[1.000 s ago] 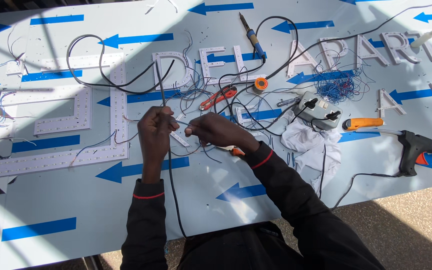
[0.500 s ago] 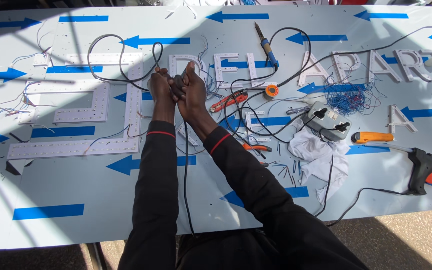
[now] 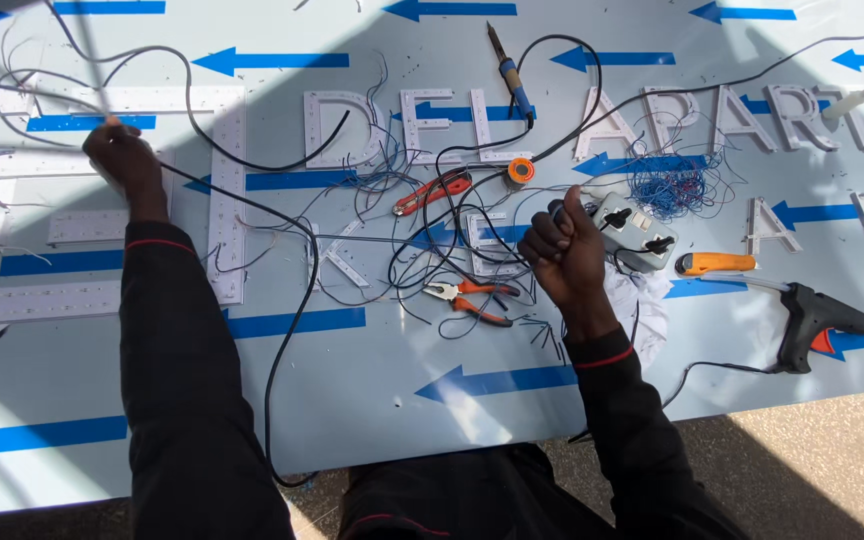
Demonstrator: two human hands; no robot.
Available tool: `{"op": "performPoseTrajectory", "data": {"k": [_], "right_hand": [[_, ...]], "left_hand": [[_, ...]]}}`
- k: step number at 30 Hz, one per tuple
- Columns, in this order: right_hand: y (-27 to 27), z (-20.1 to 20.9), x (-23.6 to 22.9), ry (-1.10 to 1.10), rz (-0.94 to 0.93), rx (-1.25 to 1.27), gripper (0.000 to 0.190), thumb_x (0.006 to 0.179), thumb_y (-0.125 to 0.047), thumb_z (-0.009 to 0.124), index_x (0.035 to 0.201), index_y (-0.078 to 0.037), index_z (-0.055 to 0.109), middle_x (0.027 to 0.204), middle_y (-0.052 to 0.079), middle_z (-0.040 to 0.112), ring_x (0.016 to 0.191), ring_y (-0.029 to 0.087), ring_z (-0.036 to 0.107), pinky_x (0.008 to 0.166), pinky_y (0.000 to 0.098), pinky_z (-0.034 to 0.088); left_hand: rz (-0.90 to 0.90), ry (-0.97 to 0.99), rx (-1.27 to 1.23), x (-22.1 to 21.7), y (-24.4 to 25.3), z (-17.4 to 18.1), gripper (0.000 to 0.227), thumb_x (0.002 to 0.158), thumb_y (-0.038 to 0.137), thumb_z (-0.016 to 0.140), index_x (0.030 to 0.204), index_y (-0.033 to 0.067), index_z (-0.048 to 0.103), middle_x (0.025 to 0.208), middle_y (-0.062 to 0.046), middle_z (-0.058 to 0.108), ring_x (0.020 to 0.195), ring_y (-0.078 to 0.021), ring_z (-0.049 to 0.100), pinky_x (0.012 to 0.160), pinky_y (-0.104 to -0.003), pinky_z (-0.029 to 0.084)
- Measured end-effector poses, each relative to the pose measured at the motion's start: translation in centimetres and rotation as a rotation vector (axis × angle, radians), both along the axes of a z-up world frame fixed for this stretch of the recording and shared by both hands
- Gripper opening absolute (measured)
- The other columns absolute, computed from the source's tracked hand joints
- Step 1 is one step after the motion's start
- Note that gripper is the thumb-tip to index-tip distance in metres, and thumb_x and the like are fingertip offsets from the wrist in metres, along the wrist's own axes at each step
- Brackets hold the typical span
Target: The person uses orange-handled wire cutters to trim multiple black and blue wires on a light blue workbench. The workspace contains white letter-shaped frames, a soldering iron, and a hot glue gun. The person repeatedly cuts wire ends and discards the small pieces onto the table.
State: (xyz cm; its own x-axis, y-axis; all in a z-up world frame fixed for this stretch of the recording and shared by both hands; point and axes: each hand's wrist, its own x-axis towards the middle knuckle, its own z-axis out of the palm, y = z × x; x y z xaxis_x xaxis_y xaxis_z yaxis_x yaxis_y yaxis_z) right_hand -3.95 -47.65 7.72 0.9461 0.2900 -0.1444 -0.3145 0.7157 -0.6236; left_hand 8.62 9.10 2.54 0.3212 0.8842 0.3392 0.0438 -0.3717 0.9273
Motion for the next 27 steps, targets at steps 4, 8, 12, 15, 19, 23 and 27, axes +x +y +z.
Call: {"op": "performPoseTrajectory", "data": {"k": [4,8,12,15,19,23,27], "right_hand": [[2.2,1.1,6.3,-0.064,-0.039,0.023,0.054,0.120,-0.045,0.052,0.073,-0.019,0.053,0.059,-0.007,0.036,0.050,0.006,0.029,0.050,0.0241,0.026],[6.4,2.1,8.9,-0.147,0.015,0.113,0.050,0.117,-0.042,0.055,0.074,-0.018,0.054,0.059,-0.006,0.039,0.049,0.007,0.031,0.049,0.0249,0.028],[8.5,5.0,11.4,-0.283,-0.023,0.134,0.050,0.114,-0.046,0.055,0.073,-0.017,0.055,0.059,-0.005,0.040,0.049,0.007,0.031,0.050,0.0262,0.028],[7.8,6.0,12.8,-0.323,-0.129,0.124,0.050,0.110,-0.046,0.061,0.071,-0.017,0.049,0.059,-0.004,0.036,0.048,0.008,0.027,0.049,0.0276,0.023],[6.1,5.1,14.1,-0.412,-0.229,0.120,0.047,0.109,-0.045,0.063,0.072,-0.017,0.052,0.060,-0.004,0.039,0.047,0.008,0.030,0.049,0.0293,0.025],[4.0,5.7,14.8,-0.539,-0.352,0.051,0.048,0.110,-0.046,0.059,0.074,-0.016,0.050,0.061,-0.003,0.041,0.049,0.009,0.033,0.050,0.0305,0.025],[3.0,6.7,14.6,-0.542,-0.395,0.002,0.045,0.109,-0.047,0.061,0.077,-0.017,0.052,0.065,-0.003,0.045,0.052,0.009,0.039,0.051,0.0299,0.026]], "left_hand": [[-0.493,0.318,0.535,-0.8,-5.3,0.9,0.028,0.125,0.030,0.074,0.114,0.0040,0.077,0.110,-0.015,0.072,0.101,-0.0335,0.065,0.092,-0.060,0.053],[-0.919,0.352,0.369,-11.4,-17.5,1.4,0.026,0.120,0.041,0.064,0.119,0.0155,0.069,0.121,-0.007,0.074,0.106,-0.0249,0.072,0.081,-0.044,0.054],[-0.920,0.549,0.330,-17.0,-22.9,-3.2,0.071,0.109,0.059,0.066,0.157,0.0082,0.056,0.148,-0.019,0.066,0.137,-0.0368,0.062,0.100,-0.055,0.059],[-0.860,0.486,0.228,-19.0,-23.5,-4.1,0.081,0.102,0.055,0.079,0.159,0.0075,0.047,0.149,-0.021,0.058,0.134,-0.0373,0.059,0.102,-0.053,0.059],[-0.864,0.423,0.213,-20.6,-24.0,-4.3,0.067,0.102,0.041,0.083,0.152,0.0102,0.049,0.144,-0.019,0.053,0.116,-0.0315,0.061,0.086,-0.045,0.062],[-0.990,0.416,-0.342,-21.6,-25.8,-4.8,0.029,0.107,0.041,0.072,0.109,0.0135,0.062,0.085,-0.005,0.075,0.067,-0.0160,0.074,0.060,-0.032,0.059],[-1.390,0.464,-0.857,-23.1,-26.8,-3.9,0.039,0.113,0.043,0.055,0.124,0.0077,0.068,0.103,-0.019,0.088,0.087,-0.0301,0.085,0.072,-0.038,0.064]]}}
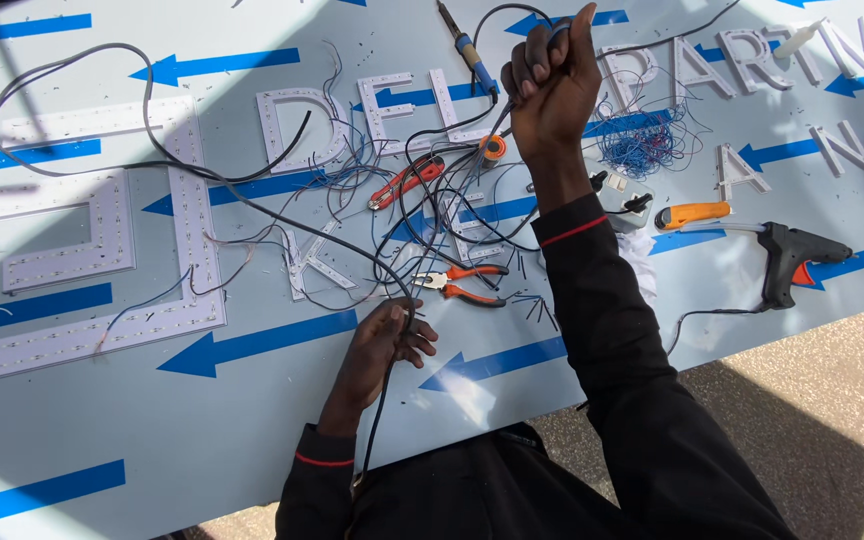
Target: The person uses orange-handled wire cutters to trim multiple black and blue wires on a light blue workbench. The workspace contains white letter-shaped frames, a soldering iron, and a hot glue gun. The person repeatedly cuts wire ends and discards the small pieces onto the table.
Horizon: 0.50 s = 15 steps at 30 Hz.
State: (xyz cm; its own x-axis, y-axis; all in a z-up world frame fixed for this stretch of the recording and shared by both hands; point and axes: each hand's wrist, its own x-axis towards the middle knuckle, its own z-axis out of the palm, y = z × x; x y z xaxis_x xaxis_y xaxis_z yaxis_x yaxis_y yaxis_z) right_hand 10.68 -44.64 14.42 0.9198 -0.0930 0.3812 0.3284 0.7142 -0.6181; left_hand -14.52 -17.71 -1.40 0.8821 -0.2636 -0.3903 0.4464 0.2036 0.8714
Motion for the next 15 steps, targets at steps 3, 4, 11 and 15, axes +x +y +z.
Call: {"op": "performPoseTrajectory", "data": {"k": [3,4,11,15], "right_hand": [[-0.5,-0.5,0.2,-0.089,-0.084,-0.194,0.039,0.115,-0.043,0.052,0.088,-0.015,0.052,0.080,0.003,0.053,0.068,0.016,0.051,0.066,0.0338,0.039],[-0.9,-0.8,0.4,-0.181,-0.405,-0.779,0.050,0.120,-0.050,0.046,0.091,-0.011,0.059,0.086,0.006,0.058,0.075,0.020,0.053,0.069,0.0386,0.039],[1.7,-4.2,-13.7,-0.134,-0.165,-1.727,0.032,0.106,-0.008,0.077,0.136,0.001,0.073,0.107,0.022,0.078,0.097,0.044,0.080,0.073,0.0534,0.061],[2.8,-10.4,-18.3,-0.133,0.220,-2.307,0.051,0.098,-0.035,0.089,0.141,-0.011,0.076,0.137,0.018,0.076,0.128,0.040,0.072,0.094,0.0503,0.062]], "left_hand": [[-0.132,-0.072,-0.318,0.1,0.1,0.9,0.047,0.117,0.030,0.058,0.154,0.0021,0.062,0.091,-0.018,0.078,0.067,-0.0232,0.073,0.050,-0.027,0.050],[-0.015,-0.146,-0.151,0.6,0.4,1.3,0.048,0.116,0.028,0.060,0.155,0.0013,0.065,0.088,-0.014,0.078,0.062,-0.0167,0.062,0.051,-0.026,0.048],[0.338,-0.391,-0.038,3.6,3.6,2.4,0.048,0.123,0.014,0.052,0.169,0.0036,0.045,0.096,-0.017,0.080,0.061,-0.0080,0.058,0.064,-0.018,0.044],[0.339,-0.290,-0.210,4.3,3.6,1.8,0.044,0.121,0.019,0.052,0.164,0.0085,0.050,0.094,-0.015,0.080,0.059,-0.0069,0.059,0.056,-0.015,0.040]]}}
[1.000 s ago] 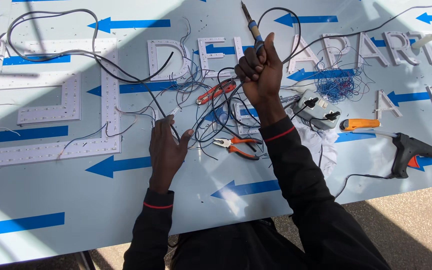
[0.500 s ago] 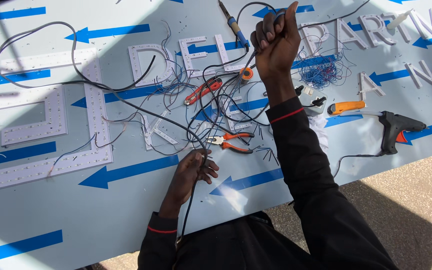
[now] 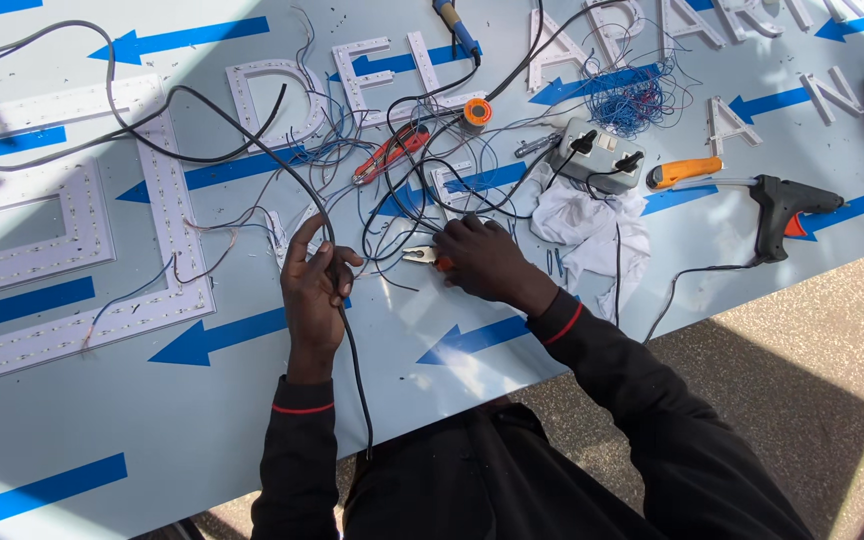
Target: The person uses orange-handled wire cutters to trim multiple black and blue wires on a light blue workbench. The workspace contains white letter-shaped frames, a soldering iron, and a hot glue gun. The person repeatedly cuts wire ends and discards the small pieces onto the table.
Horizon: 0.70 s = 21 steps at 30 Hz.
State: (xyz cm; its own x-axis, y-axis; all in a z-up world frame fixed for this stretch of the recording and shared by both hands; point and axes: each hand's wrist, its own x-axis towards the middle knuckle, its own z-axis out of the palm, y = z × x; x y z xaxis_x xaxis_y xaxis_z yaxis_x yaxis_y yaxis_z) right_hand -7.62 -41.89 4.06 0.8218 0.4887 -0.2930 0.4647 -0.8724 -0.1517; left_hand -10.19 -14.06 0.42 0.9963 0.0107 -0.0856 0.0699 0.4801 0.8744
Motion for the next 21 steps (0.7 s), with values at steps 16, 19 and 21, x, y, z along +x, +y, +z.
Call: {"op": "performPoseTrajectory", "data": {"k": [16,19,21], "right_hand": [[-1.0,-5.7,-1.4,0.887,-0.445,1.863,0.072,0.108,-0.037,0.070,0.170,-0.012,0.043,0.117,0.020,0.068,0.103,0.028,0.072,0.071,0.0338,0.064],[1.6,-4.0,-2.2,0.880,-0.373,1.761,0.080,0.108,-0.026,0.073,0.176,-0.009,0.033,0.109,0.020,0.071,0.095,0.025,0.072,0.062,0.0299,0.057],[2.7,-1.3,-2.2,0.781,-0.394,1.527,0.081,0.107,-0.024,0.073,0.176,-0.003,0.036,0.104,0.020,0.074,0.090,0.023,0.070,0.061,0.0298,0.052]], "left_hand": [[-0.030,-0.191,0.362,0.3,-0.4,-2.5,0.025,0.117,0.008,0.057,0.135,-0.0050,0.066,0.096,-0.021,0.083,0.061,-0.0120,0.066,0.053,-0.021,0.044],[0.002,-0.246,0.493,0.2,-1.0,-1.7,0.020,0.118,0.008,0.058,0.131,-0.0041,0.068,0.094,-0.020,0.083,0.060,-0.0136,0.067,0.056,-0.022,0.047],[0.022,-0.264,0.559,-0.1,-1.3,-0.4,0.018,0.118,0.006,0.059,0.129,-0.0039,0.068,0.093,-0.019,0.083,0.060,-0.0141,0.067,0.058,-0.023,0.048]]}}
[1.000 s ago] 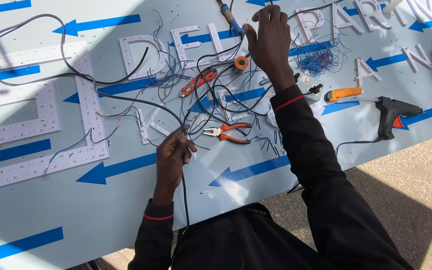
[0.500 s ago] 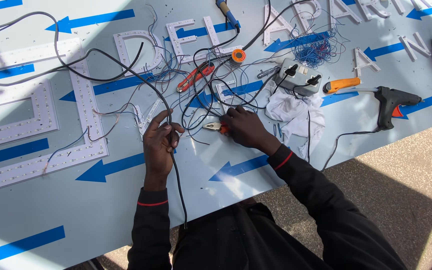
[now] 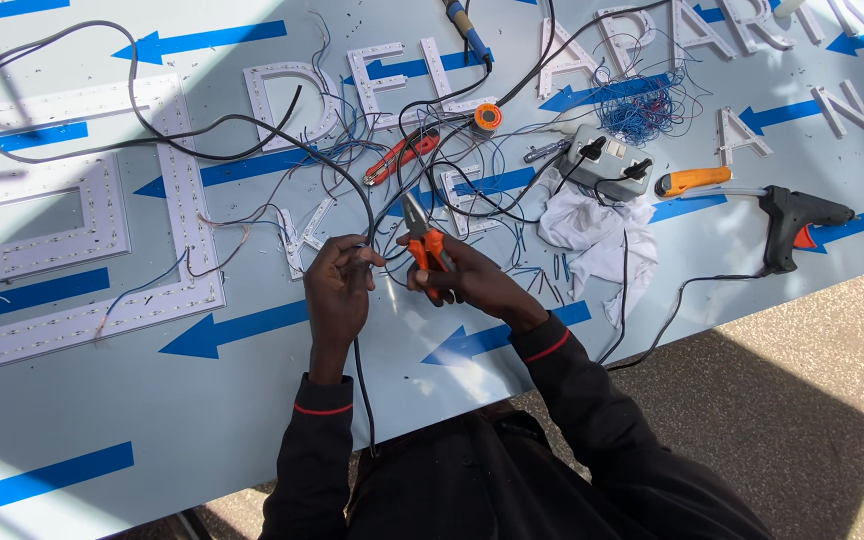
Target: The person uses orange-handled wire cutters to trim multiple black and blue wires on a light blue workbench. The workspace contains white letter-shaped frames, a soldering iron, and a hot glue gun. The person repeatedly cuts wire ends and discards the small pieces onto the table.
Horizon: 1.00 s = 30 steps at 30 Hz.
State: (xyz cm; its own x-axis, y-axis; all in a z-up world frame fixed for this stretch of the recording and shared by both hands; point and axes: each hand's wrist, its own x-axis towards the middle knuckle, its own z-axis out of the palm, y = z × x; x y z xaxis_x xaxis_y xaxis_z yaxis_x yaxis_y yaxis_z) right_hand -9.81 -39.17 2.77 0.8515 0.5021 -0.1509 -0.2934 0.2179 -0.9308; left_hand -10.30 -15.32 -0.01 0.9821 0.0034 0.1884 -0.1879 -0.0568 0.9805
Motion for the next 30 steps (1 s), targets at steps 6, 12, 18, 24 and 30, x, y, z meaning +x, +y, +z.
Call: {"op": "performPoseTrajectory", "data": {"k": [6,12,18,24,30], "right_hand": [[0.6,3.4,1.5,-0.269,0.150,-0.740,0.077,0.103,-0.001,0.075,0.174,-0.007,0.044,0.156,0.040,0.062,0.139,0.068,0.061,0.108,0.0737,0.052],[1.9,4.9,1.9,-0.288,0.254,-0.719,0.075,0.107,-0.012,0.071,0.176,-0.011,0.041,0.157,0.042,0.061,0.142,0.069,0.058,0.111,0.0751,0.049],[3.1,-0.1,2.8,-0.389,0.126,-0.628,0.053,0.113,-0.026,0.071,0.160,-0.007,0.058,0.111,0.024,0.072,0.100,0.042,0.070,0.087,0.0550,0.054],[3.5,2.0,1.8,-0.678,-0.065,-0.572,0.032,0.107,-0.015,0.074,0.138,-0.009,0.070,0.092,0.014,0.075,0.074,0.029,0.071,0.071,0.0428,0.056],[2.5,9.9,6.3,-1.033,-0.027,-0.778,0.038,0.102,-0.004,0.078,0.137,0.004,0.067,0.102,0.033,0.078,0.090,0.056,0.077,0.072,0.0655,0.060]], "left_hand": [[0.110,-0.091,0.246,-0.3,-0.5,2.6,0.018,0.118,0.007,0.061,0.126,-0.0022,0.075,0.096,-0.022,0.082,0.073,-0.0281,0.077,0.068,-0.032,0.057],[0.069,-0.071,0.507,-0.2,0.1,3.3,0.022,0.115,0.008,0.065,0.124,-0.0014,0.082,0.092,-0.022,0.081,0.069,-0.0322,0.073,0.062,-0.039,0.054],[0.010,-0.116,0.467,1.4,1.3,2.7,0.021,0.116,0.011,0.062,0.118,0.0005,0.080,0.077,-0.018,0.074,0.064,-0.0347,0.070,0.062,-0.044,0.051],[0.190,-0.159,0.430,3.6,5.2,-1.1,0.025,0.124,0.014,0.057,0.113,0.0015,0.075,0.068,-0.011,0.065,0.057,-0.0228,0.058,0.065,-0.039,0.045],[0.209,-0.111,0.211,2.5,5.1,0.8,0.024,0.125,0.029,0.061,0.117,0.0105,0.073,0.070,-0.004,0.058,0.066,-0.0144,0.059,0.070,-0.032,0.050]]}}
